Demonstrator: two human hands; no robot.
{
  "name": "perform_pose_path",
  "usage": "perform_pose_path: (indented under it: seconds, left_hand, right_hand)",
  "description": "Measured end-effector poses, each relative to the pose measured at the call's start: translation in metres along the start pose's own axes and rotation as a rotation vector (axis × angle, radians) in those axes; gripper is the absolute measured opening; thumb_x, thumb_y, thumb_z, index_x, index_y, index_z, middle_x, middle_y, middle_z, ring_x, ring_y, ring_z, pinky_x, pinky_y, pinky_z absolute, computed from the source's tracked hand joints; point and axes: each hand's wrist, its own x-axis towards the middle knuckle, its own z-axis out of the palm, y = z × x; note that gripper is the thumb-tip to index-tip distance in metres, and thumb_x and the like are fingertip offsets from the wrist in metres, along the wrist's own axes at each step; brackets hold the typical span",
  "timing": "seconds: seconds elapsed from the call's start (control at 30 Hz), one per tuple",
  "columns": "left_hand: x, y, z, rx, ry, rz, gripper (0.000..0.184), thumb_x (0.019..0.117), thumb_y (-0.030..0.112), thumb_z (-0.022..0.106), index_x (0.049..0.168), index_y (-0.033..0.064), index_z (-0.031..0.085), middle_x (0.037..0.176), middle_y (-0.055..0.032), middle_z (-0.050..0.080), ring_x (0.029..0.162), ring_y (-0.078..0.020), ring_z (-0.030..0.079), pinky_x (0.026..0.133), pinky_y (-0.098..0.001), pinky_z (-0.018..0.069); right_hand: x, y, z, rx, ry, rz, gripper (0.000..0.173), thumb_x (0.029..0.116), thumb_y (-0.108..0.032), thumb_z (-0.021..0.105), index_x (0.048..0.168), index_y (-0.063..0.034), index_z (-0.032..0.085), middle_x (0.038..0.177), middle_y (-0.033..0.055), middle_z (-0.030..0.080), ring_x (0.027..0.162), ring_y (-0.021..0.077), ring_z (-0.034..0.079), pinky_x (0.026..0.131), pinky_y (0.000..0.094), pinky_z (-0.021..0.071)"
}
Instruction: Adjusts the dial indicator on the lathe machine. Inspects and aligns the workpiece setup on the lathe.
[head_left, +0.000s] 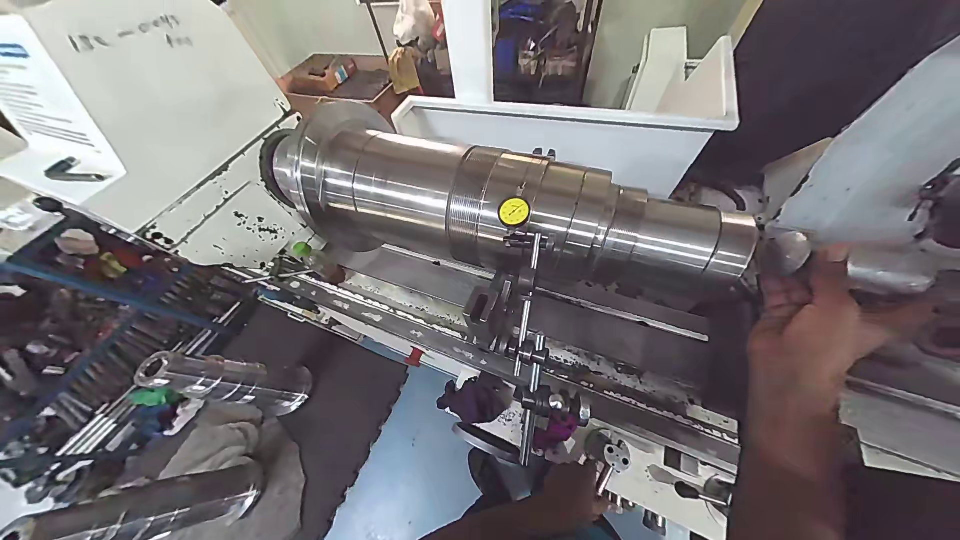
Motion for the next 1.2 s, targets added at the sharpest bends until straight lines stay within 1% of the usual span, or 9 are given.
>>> perform_pose_path:
  seconds: [0.13,0.27,0.4,0.47,0.63,0.73,0.83,0.93,1.2]
  left_hand:
    - [-0.020,-0.026,-0.006,-0.176,0.008,0.106,0.045,0.1008,0.033,0.064,0.121,-0.0069,0.062,0.113,-0.0277,0.068,0.110,-0.0431,0.066,0.096,-0.0624,0.0507]
    - [-0.054,-0.058,-0.018,-0.378,0.126,0.051,0.044,0.1016,0.032,0.064,0.127,-0.0040,0.063,0.118,-0.0251,0.068,0.113,-0.0369,0.066,0.103,-0.0556,0.0496]
    - [-0.078,-0.115,-0.016,-0.544,0.368,-0.024,0.036,0.1012,0.029,0.063,0.120,-0.0018,0.068,0.106,-0.0184,0.072,0.097,-0.0279,0.071,0.094,-0.0482,0.0565]
    - [-0.092,-0.140,-0.015,-0.607,0.459,-0.061,0.033,0.1008,0.027,0.062,0.111,-0.0037,0.069,0.095,-0.0160,0.072,0.084,-0.0245,0.071,0.084,-0.0449,0.0593]
    - [-0.127,-0.185,-0.009,-0.690,0.575,-0.243,0.030,0.1013,0.024,0.063,0.106,-0.0056,0.066,0.083,-0.0134,0.071,0.073,-0.0208,0.070,0.076,-0.0399,0.0600]
    - [-0.139,-0.192,-0.009,-0.714,0.637,-0.306,0.028,0.1013,0.021,0.064,0.104,-0.0061,0.066,0.081,-0.0129,0.070,0.071,-0.0198,0.070,0.074,-0.0387,0.0597]
    - [-0.138,-0.190,-0.013,-0.750,0.689,-0.304,0.027,0.1021,0.021,0.063,0.104,-0.0061,0.066,0.081,-0.0123,0.070,0.070,-0.0182,0.069,0.072,-0.0369,0.0590]
    - [-0.127,-0.181,-0.015,-0.761,0.657,-0.261,0.027,0.1019,0.021,0.062,0.105,-0.0057,0.066,0.081,-0.0116,0.070,0.070,-0.0176,0.069,0.071,-0.0361,0.0592]
    - [-0.109,-0.166,-0.037,-0.679,0.651,-0.108,0.029,0.0999,0.023,0.062,0.104,-0.0046,0.067,0.081,-0.0105,0.070,0.072,-0.0181,0.070,0.074,-0.0384,0.0598]
  right_hand:
    - [-0.002,0.005,0.008,0.022,0.014,0.008,0.094,0.0915,-0.005,0.076,0.159,-0.0153,0.011,0.124,0.0150,0.058,0.089,0.0264,0.072,0.076,0.0428,0.0653]
    - [0.000,0.009,0.010,0.037,-0.007,0.024,0.095,0.0894,-0.006,0.079,0.157,-0.0175,0.013,0.117,0.0109,0.058,0.081,0.0216,0.070,0.073,0.0403,0.0648]
    - [0.011,0.000,0.005,0.008,-0.011,-0.022,0.087,0.0936,-0.012,0.075,0.157,-0.0155,0.016,0.118,0.0098,0.059,0.088,0.0205,0.069,0.074,0.0393,0.0633]
    - [0.023,-0.004,-0.004,0.048,-0.008,-0.072,0.082,0.0958,-0.011,0.072,0.157,-0.0110,0.018,0.129,0.0138,0.058,0.103,0.0262,0.069,0.085,0.0446,0.0637]
    - [0.051,-0.004,-0.029,0.105,0.107,-0.093,0.069,0.1030,-0.015,0.062,0.156,-0.0054,0.020,0.137,0.0143,0.056,0.117,0.0249,0.065,0.096,0.0402,0.0589]
    - [0.041,-0.003,-0.019,0.100,0.150,-0.105,0.067,0.1040,-0.013,0.060,0.157,-0.0043,0.020,0.137,0.0143,0.056,0.114,0.0229,0.065,0.094,0.0380,0.0588]
    - [0.013,0.014,0.013,0.002,0.069,-0.020,0.084,0.0934,-0.009,0.074,0.156,-0.0119,0.019,0.116,0.0094,0.059,0.085,0.0159,0.066,0.071,0.0333,0.0596]
    - [0.007,0.012,0.016,0.114,0.024,0.117,0.104,0.0878,-0.002,0.079,0.160,-0.0265,0.008,0.128,0.0128,0.056,0.092,0.0241,0.069,0.076,0.0415,0.0631]
    - [0.015,0.002,0.012,0.166,0.051,0.107,0.096,0.0935,-0.006,0.074,0.159,-0.0250,0.007,0.121,0.0119,0.057,0.088,0.0237,0.069,0.076,0.0432,0.0630]
